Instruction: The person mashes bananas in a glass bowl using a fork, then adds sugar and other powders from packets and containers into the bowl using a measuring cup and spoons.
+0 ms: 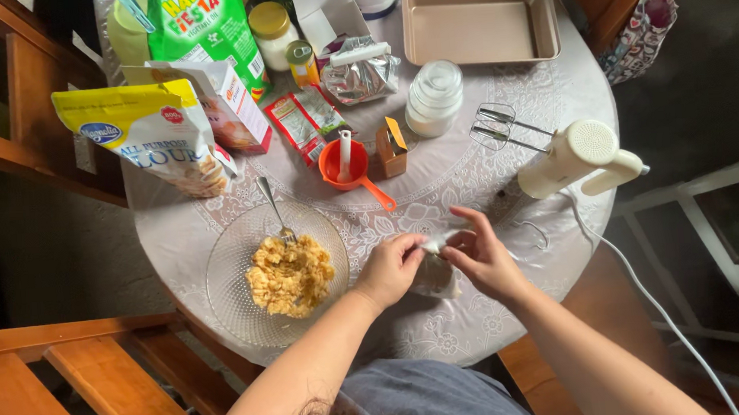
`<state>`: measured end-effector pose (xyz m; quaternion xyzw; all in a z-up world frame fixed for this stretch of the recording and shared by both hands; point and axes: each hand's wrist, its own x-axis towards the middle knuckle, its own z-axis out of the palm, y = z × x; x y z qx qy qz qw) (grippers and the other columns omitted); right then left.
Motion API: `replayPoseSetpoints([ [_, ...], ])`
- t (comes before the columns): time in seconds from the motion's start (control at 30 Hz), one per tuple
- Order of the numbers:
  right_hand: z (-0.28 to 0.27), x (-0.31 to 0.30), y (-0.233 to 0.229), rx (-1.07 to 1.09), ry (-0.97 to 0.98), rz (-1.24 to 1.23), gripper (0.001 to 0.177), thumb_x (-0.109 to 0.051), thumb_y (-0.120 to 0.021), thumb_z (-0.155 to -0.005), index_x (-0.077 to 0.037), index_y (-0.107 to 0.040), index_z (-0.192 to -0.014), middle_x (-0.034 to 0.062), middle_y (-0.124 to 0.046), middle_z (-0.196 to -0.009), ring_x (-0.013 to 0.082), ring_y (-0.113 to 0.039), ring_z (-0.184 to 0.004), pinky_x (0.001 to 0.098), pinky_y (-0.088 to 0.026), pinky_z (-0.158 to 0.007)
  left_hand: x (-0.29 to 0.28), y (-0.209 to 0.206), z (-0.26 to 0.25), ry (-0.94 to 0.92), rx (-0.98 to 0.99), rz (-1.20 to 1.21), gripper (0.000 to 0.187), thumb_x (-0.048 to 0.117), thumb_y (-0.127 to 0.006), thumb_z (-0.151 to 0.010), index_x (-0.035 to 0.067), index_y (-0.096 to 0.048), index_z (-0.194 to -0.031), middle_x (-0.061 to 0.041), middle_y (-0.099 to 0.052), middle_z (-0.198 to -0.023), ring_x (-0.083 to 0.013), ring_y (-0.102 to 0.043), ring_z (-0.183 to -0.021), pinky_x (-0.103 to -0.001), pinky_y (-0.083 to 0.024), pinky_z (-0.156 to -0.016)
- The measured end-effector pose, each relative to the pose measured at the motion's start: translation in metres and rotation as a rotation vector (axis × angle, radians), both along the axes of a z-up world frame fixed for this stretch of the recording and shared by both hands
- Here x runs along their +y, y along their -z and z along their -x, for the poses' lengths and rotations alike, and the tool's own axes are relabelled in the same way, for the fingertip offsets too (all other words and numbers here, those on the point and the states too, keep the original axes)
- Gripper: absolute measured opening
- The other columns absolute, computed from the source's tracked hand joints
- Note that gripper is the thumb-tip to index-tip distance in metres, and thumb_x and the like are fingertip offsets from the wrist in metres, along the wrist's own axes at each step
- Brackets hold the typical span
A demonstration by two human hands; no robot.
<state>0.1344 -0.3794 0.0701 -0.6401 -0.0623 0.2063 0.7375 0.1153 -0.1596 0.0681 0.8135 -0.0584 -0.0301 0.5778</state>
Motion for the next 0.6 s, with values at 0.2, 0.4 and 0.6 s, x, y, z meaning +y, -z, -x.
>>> replayPoseSetpoints([
  [0.2, -0.016, 0.015, -0.009, -0.095, -0.057, 0.337, 0.022, -0.013, -0.069, -0.095, 0.0, -0.072, -0.114, 0.0038, -0.075, -0.103, 0.0046, -0.067, -0.096, 0.0227, -0.056, -0.085, 0.001, -0.026, 0.009, -0.043, 0.094, 0.028, 0.033, 0.011, -0.064, -0.095, 0.012, -0.062, -0.128, -0.011, -0.073, -0.091, -0.0279, -0.074, -0.084, -0.035, -0.057, -0.078],
  [0.4, -0.032, 0.032, 0.002, -0.056, -0.026, 0.554, 0.021, -0.018, -0.069, -0.1, 0.003, -0.07, -0.1, 0.0054, -0.069, -0.084, 0.0103, -0.06, -0.077, 0.028, -0.052, -0.071, 0.012, -0.022, 0.004, 0.08, -0.611, -0.462, 0.02, 0.005, -0.068, -0.094, 0.005, -0.066, -0.114, -0.012, -0.066, -0.109, -0.0303, -0.066, -0.104, -0.04, -0.055, -0.092],
  [0.6, -0.046, 0.039, 0.031, 0.109, 0.013, 0.175, 0.017, -0.016, -0.065, -0.103, 0.0, -0.066, -0.103, 0.0042, -0.069, -0.086, 0.0107, -0.062, -0.075, 0.0272, -0.052, -0.07, 0.025, -0.024, 0.01, 0.036, -0.589, -0.385, 0.011, 0.004, -0.067, -0.095, 0.003, -0.064, -0.106, -0.012, -0.067, -0.105, -0.0315, -0.068, -0.1, -0.041, -0.056, -0.09],
])
